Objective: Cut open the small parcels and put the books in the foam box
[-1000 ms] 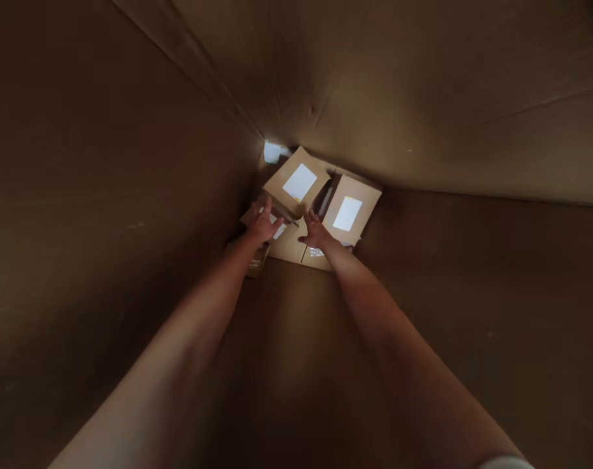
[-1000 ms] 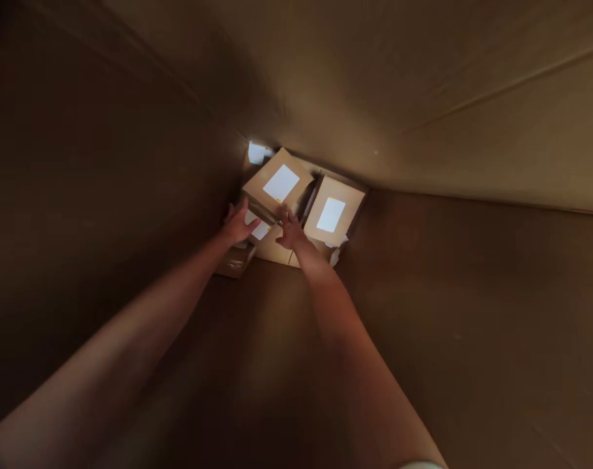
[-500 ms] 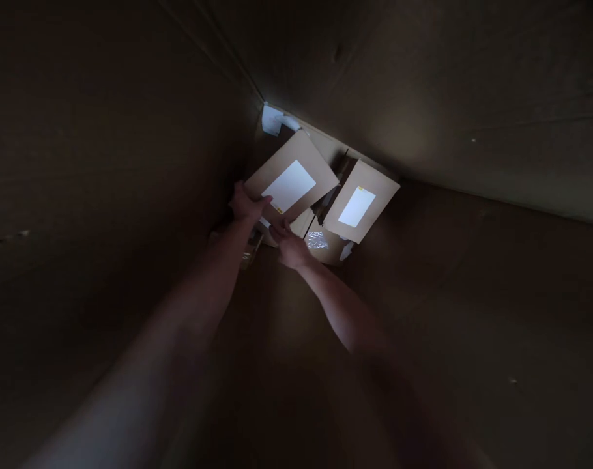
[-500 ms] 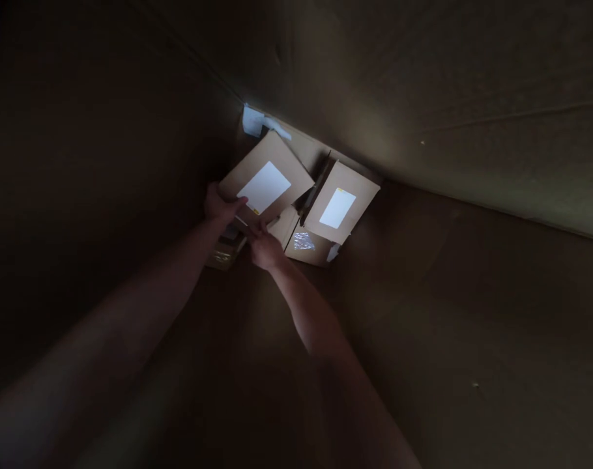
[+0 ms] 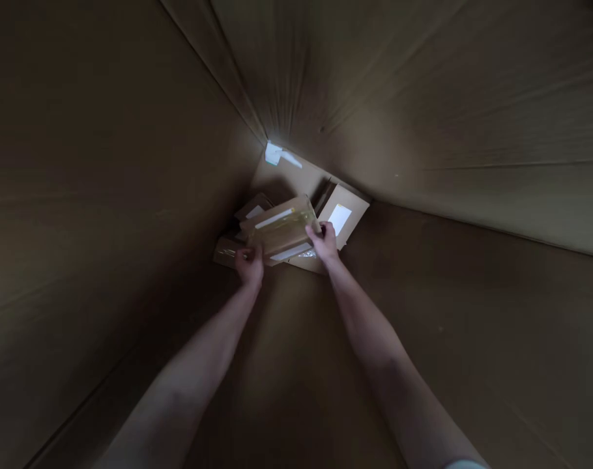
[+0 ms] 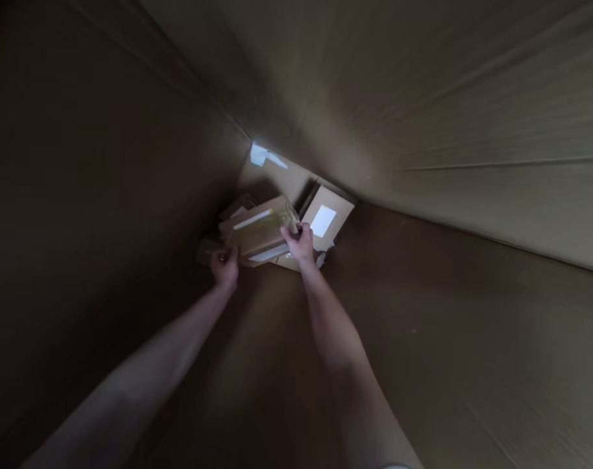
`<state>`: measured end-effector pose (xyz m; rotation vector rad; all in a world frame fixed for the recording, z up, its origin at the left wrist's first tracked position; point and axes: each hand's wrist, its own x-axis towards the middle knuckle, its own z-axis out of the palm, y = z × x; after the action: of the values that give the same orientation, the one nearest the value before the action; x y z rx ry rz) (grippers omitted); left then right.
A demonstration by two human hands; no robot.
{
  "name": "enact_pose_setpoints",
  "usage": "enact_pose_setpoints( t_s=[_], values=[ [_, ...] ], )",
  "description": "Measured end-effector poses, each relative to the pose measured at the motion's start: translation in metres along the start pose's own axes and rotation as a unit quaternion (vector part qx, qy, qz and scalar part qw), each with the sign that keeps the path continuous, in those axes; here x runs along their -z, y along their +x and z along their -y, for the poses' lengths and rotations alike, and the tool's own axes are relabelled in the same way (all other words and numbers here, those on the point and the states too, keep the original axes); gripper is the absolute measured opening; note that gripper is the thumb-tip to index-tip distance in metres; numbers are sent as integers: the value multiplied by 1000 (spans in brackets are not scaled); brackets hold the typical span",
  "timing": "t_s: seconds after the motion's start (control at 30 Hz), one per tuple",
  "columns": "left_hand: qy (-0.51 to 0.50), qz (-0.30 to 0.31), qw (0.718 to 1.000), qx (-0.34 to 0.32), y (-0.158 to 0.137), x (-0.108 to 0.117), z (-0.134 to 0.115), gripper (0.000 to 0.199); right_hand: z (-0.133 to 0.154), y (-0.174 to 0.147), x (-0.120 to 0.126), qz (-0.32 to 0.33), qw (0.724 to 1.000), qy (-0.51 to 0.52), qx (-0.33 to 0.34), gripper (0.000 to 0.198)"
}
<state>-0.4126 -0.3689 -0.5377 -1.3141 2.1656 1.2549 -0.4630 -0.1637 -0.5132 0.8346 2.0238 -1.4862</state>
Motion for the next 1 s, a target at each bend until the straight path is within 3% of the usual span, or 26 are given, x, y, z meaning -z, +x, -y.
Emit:
enact_pose_setpoints(
  t_s=[0.07, 0.17, 0.37, 0.5, 0.6, 0.7, 0.8, 0.9, 1.0],
  values=[
    [-47, 3, 998, 33, -26, 28, -28, 38, 13, -48, 13, -78, 997, 26, -15, 61],
    [-121, 86, 988, 36, -66, 73, -78, 55, 43, -118, 39, -138, 987, 81, 11, 56],
    [-148, 210, 957, -135, -150, 159, -162, 57, 112, -243, 87, -166, 968, 159, 105, 58],
    [-133, 259, 934, -208, -223, 211, -193, 60, 144, -328, 121, -201, 957, 157, 137, 58],
    [-113, 282, 917, -258, -290, 255, -203, 60, 151, -407, 155, -203, 955, 148, 161, 58],
    [-65, 311, 902, -293, -363, 295, -196, 56, 136, -495, 191, -195, 954, 135, 183, 56],
    [-31, 321, 889, -324, -435, 320, -174, 53, 95, -581, 223, -191, 955, 109, 199, 52],
    [4, 332, 881, -338, -503, 326, -144, 61, 38, -654, 247, -193, 958, 95, 190, 46],
    [71, 379, 857, -342, -560, 317, -111, 81, -20, -714, 265, -204, 958, 109, 172, 42]
  ],
)
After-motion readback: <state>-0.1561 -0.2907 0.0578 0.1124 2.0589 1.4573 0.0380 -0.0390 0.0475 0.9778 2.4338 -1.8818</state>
